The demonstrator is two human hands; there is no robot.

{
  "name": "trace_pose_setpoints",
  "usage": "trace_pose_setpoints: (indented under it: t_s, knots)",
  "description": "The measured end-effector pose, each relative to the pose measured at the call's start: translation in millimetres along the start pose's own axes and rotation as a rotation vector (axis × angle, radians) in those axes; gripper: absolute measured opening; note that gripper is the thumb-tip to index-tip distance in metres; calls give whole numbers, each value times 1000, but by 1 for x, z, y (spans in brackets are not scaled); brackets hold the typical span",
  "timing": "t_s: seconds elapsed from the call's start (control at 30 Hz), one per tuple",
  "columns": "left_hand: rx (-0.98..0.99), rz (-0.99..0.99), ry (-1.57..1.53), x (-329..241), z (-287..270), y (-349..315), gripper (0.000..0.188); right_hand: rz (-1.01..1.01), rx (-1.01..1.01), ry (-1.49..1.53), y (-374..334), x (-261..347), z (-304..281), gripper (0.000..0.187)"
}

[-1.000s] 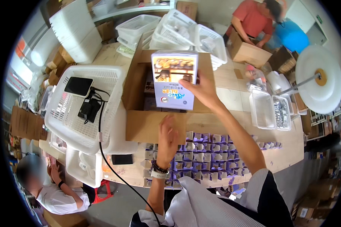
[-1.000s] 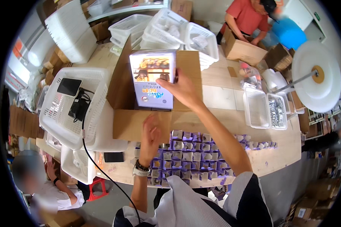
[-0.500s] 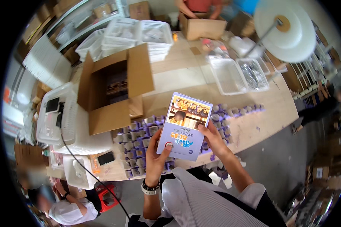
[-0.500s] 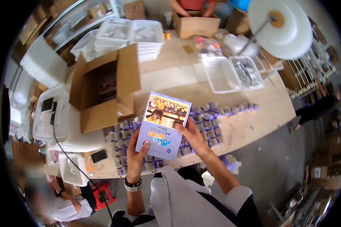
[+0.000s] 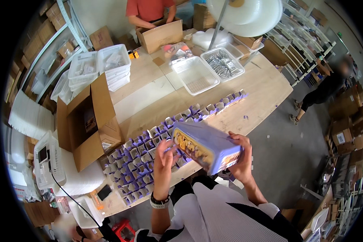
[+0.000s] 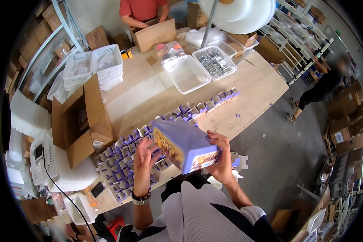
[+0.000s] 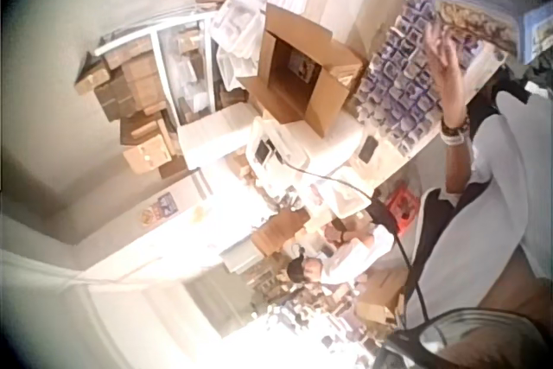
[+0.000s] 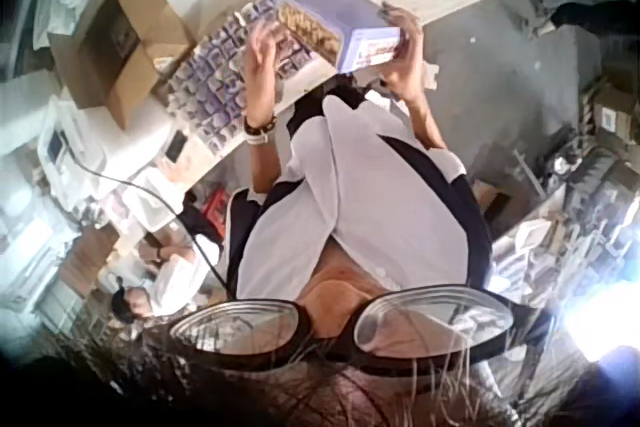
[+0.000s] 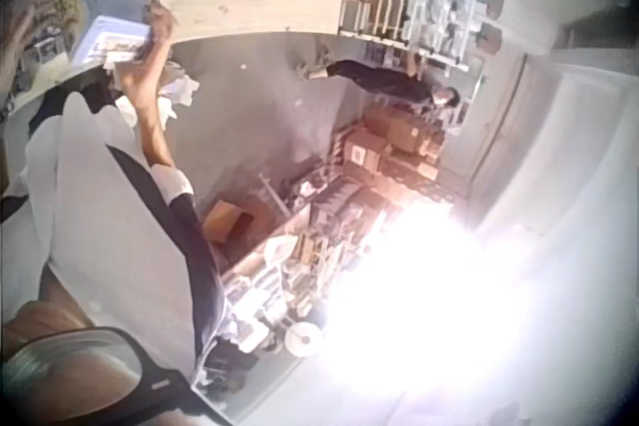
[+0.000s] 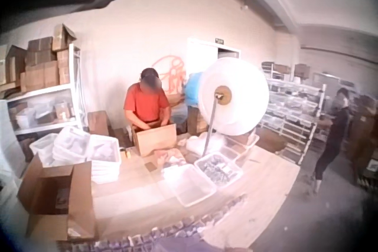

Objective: The person folds several small purple cardboard boxes one at a time and then places them into a larger white box.

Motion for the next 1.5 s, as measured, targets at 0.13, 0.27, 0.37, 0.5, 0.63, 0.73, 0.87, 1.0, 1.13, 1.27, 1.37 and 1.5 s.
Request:
trace_pose_setpoints:
  t_s: [0.13, 0.27, 0.37, 0.5, 0.63, 0.73, 0.87, 1.0, 1.13, 1.27, 1.37, 1.5]
  knots:
    - [381, -234, -669, 3, 53, -17, 77, -239, 117, -402, -32, 26, 14, 50]
    - [228, -172, -225, 9, 46, -15, 83, -193, 295, -348, -43, 44, 43, 64]
    - [223, -87, -167, -2, 38, -17, 86, 3, 250, -97, -41, 47, 42, 80]
    - [265, 126, 11, -26, 29, -26, 91, 420, -117, 376, -46, 4, 37, 94]
    - [291, 242, 123, -28, 14, -39, 96, 596, -25, 309, -41, -4, 73, 102]
    - [209, 154, 289, -18, 0, -41, 90, 542, 19, 18, -45, 3, 88, 109]
    - [64, 161, 375, 1, -22, -37, 79, 325, 67, -320, -45, 30, 108, 111]
    - [-31, 138, 339, 15, -32, -45, 66, 347, 178, -457, -54, 32, 114, 108]
    - [-37, 41, 315, 38, -33, -49, 63, 326, 225, -591, -66, 26, 116, 94]
    - [-6, -49, 364, 50, -26, -42, 64, 299, 192, -705, -82, 10, 108, 83]
    - [-3, -42, 391, 51, -19, -44, 66, 354, 245, -819, -87, 2, 105, 74]
    - [-9, -26, 366, 58, -12, -39, 71, 111, 238, -989, -88, 6, 106, 67]
Point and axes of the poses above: each hand's wrist, its own y-axis towards the middle knuckle, its own z-axis out of the palm, x = y × z, the point moved 9 cm from there along y, towards the middle knuckle, and after that the axes turned 9 degrees about y, right-handed, at the moved point
